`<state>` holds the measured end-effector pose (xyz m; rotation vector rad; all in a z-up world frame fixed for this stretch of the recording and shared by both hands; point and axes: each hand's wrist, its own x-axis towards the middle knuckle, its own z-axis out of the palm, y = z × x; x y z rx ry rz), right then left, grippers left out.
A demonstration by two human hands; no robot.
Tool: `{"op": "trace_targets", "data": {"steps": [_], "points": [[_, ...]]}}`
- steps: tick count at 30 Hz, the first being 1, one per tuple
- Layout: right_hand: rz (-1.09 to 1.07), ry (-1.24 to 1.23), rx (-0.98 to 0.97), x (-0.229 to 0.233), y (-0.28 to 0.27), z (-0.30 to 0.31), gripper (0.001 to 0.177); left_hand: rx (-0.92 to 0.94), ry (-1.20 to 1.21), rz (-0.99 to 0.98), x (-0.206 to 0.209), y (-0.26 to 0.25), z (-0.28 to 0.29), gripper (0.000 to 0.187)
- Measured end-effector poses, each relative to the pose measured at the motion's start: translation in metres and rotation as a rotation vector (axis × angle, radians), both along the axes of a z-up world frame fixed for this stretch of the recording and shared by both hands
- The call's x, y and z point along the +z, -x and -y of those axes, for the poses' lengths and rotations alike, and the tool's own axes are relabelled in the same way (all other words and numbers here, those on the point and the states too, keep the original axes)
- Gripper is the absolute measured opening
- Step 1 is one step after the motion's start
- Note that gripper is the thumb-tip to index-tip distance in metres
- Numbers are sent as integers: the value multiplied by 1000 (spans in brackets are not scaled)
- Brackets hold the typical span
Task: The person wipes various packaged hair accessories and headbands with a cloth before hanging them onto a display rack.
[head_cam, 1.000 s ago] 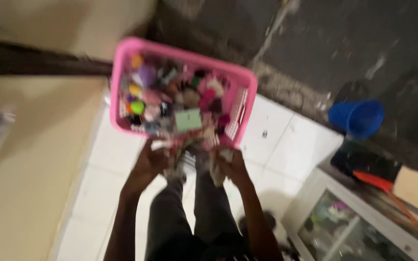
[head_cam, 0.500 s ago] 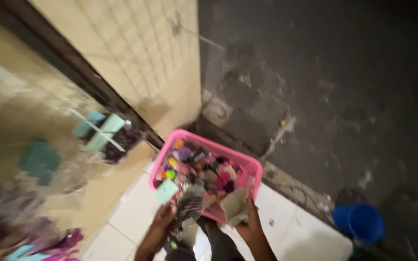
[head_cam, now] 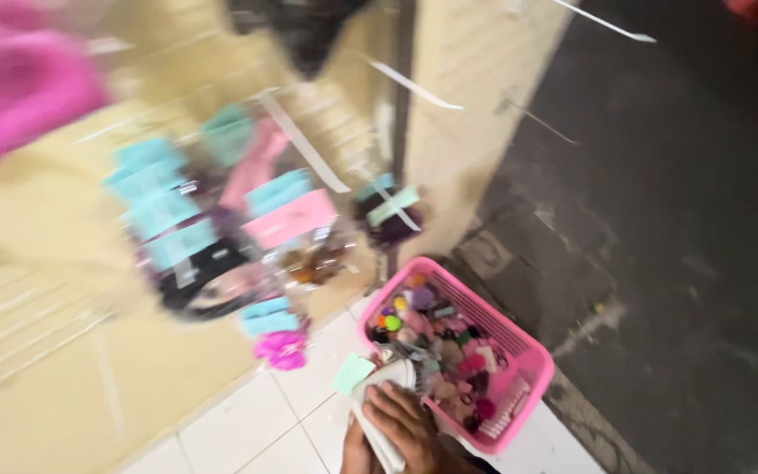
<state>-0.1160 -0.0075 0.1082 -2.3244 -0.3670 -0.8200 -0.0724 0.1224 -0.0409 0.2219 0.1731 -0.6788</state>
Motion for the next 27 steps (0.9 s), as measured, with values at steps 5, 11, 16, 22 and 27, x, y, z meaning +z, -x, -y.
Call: {"op": "trace_targets", "data": {"steps": [5, 11, 16, 22, 27], "points": [[141, 139, 230, -22, -25, -20, 42, 224, -448, 401, 82, -2, -37, 65], [165, -8, 255, -61, -28, -18, 44, 95, -770, 731, 225, -22, -29, 75], [197, -99, 271, -83, -48, 8, 48, 244, -855, 724, 247, -34, -11, 72], [328, -411, 56, -32, -71, 6, 41, 187, -873, 487, 227, -20, 24, 69], [566, -293, 279, -16, -84, 8, 21, 306, -811, 518, 213, -24, 26, 68]]}}
